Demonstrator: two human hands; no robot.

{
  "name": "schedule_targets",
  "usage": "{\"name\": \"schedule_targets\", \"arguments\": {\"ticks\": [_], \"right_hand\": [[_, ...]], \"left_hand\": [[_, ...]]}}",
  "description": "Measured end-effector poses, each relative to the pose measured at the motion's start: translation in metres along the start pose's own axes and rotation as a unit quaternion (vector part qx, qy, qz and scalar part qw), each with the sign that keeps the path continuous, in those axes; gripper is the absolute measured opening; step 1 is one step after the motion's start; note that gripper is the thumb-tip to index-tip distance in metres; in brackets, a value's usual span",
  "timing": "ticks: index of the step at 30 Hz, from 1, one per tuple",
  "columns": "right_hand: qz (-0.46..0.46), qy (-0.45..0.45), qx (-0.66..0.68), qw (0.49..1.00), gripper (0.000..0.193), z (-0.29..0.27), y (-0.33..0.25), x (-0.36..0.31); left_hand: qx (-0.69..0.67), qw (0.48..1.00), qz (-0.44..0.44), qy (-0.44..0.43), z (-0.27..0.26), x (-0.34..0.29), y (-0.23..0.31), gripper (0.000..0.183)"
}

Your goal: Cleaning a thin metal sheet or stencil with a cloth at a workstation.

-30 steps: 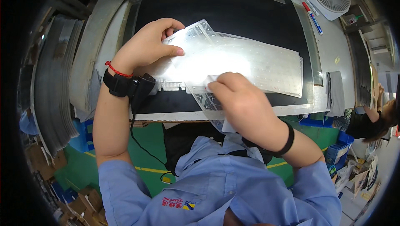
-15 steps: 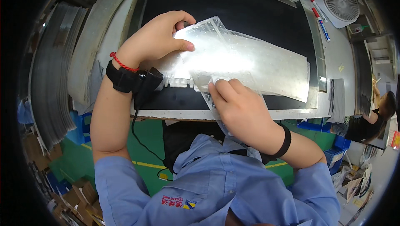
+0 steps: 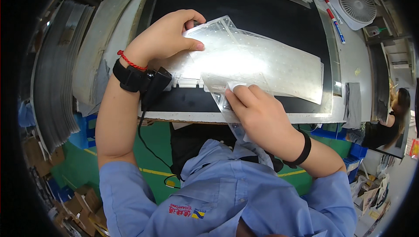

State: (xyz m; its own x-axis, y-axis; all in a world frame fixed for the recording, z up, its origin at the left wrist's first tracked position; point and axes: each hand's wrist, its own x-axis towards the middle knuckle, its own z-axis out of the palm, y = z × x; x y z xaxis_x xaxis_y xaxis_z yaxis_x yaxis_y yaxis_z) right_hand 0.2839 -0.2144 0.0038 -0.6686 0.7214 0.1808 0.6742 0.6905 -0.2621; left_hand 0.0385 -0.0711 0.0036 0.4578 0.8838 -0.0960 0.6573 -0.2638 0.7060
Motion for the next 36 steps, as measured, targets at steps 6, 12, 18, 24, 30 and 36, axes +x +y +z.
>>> {"name": "schedule_targets", "arguments": {"ticks": [6, 12, 18, 24, 30, 36], "right_hand": [[0.018, 0.014, -0.004, 1.0, 0.046, 0.006, -0.005, 0.006], [0.018, -0.01, -0.017, 1.0, 0.046, -0.001, -0.005, -0.003], [0.025, -0.001, -0.011, 1.0, 0.044, 0.002, -0.008, 0.005], [0.017, 0.032, -0.015, 0.999, 0.039, 0.002, 0.001, 0.004], [0.074, 0.062, 0.078, 0.992, 0.019, 0.028, -0.025, 0.026], [-0.131, -0.045, 0.268, 0.953, 0.021, 0.025, -0.083, -0.005]], "left_hand": [[0.008, 1.0, -0.002, -0.009, -0.001, 0.0, 0.0, 0.055], [0.012, 1.0, 0.025, 0.01, 0.001, 0.001, -0.004, 0.058], [-0.003, 1.0, 0.031, 0.001, 0.0, 0.001, -0.006, 0.054], [-0.001, 1.0, 0.026, -0.002, -0.001, 0.0, -0.006, 0.055], [-0.012, 1.0, 0.022, 0.0, -0.001, -0.001, -0.003, 0.054], [0.007, 1.0, 0.013, -0.008, -0.003, -0.001, -0.001, 0.051]]}}
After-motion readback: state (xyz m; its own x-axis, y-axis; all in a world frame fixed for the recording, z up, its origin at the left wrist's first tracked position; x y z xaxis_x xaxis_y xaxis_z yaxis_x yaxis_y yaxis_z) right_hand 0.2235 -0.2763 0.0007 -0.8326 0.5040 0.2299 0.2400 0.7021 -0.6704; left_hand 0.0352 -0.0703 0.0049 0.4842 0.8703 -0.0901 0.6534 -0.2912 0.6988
